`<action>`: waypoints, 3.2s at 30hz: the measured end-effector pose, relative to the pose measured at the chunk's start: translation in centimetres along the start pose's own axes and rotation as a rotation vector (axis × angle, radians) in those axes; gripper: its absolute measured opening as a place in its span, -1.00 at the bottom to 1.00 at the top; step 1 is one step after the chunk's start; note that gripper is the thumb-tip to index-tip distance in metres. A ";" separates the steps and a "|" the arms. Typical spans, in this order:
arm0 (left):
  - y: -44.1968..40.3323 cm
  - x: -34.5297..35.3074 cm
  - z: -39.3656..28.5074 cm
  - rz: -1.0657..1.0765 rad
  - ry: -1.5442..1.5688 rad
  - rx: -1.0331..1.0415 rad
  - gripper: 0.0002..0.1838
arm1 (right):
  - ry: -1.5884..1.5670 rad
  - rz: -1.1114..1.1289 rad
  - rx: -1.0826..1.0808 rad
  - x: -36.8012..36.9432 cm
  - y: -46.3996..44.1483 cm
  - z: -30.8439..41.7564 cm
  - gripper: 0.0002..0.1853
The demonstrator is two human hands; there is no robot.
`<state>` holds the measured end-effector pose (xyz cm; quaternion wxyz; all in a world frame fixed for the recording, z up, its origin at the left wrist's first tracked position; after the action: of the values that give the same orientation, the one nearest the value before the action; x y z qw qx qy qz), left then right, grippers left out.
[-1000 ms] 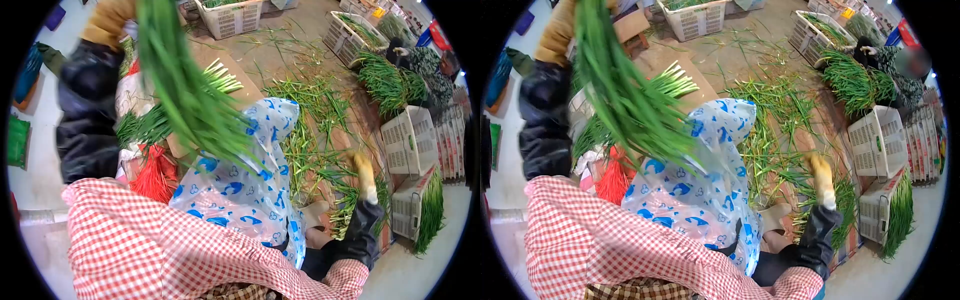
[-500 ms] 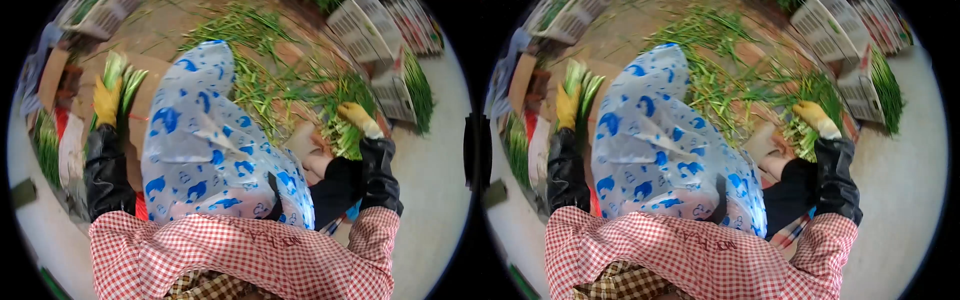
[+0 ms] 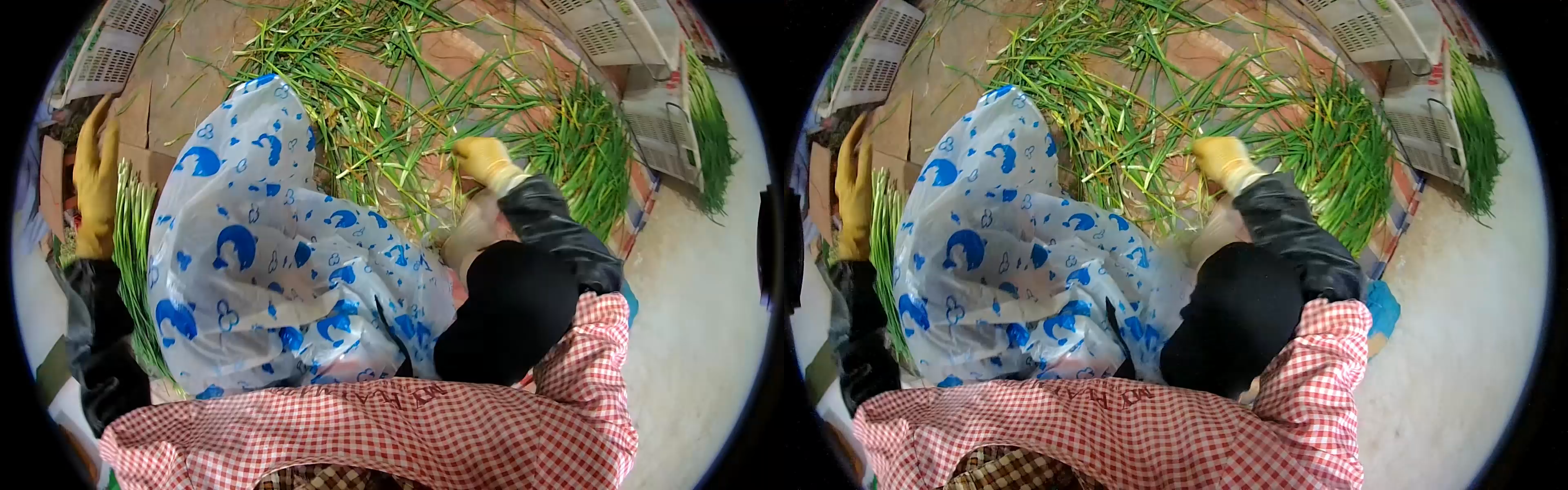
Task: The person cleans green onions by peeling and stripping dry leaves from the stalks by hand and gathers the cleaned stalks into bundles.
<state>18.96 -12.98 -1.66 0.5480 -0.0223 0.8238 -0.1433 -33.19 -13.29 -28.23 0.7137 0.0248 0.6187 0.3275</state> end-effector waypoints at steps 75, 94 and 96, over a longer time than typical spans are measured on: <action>-11.8 25.4 -16.5 0.856 1.181 -0.454 -0.75 | -1.555 -0.109 0.040 -14.1 -8.4 5.5 -0.76; -10.4 27.7 -15.9 1.074 0.969 -0.532 -0.76 | -0.506 -0.738 -0.123 -14.2 -7.0 5.3 -0.62; -9.9 28.2 -16.1 1.073 0.930 -0.470 -0.64 | -0.678 -0.702 -0.107 -11.9 -9.1 5.0 -0.74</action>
<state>-8.12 -24.54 -18.62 0.1187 0.3292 0.8771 0.3289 -24.98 -24.54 -20.74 0.9425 -0.1166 0.3047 0.0719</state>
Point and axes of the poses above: each hand's wrist, its own y-axis away from the middle knuckle, its own x-axis out of the palm, z = x × y, the point moved 2 cm from there along -y, towards the middle knuckle, and after that the axes turned 6 degrees about x, right-handed, at the moved point
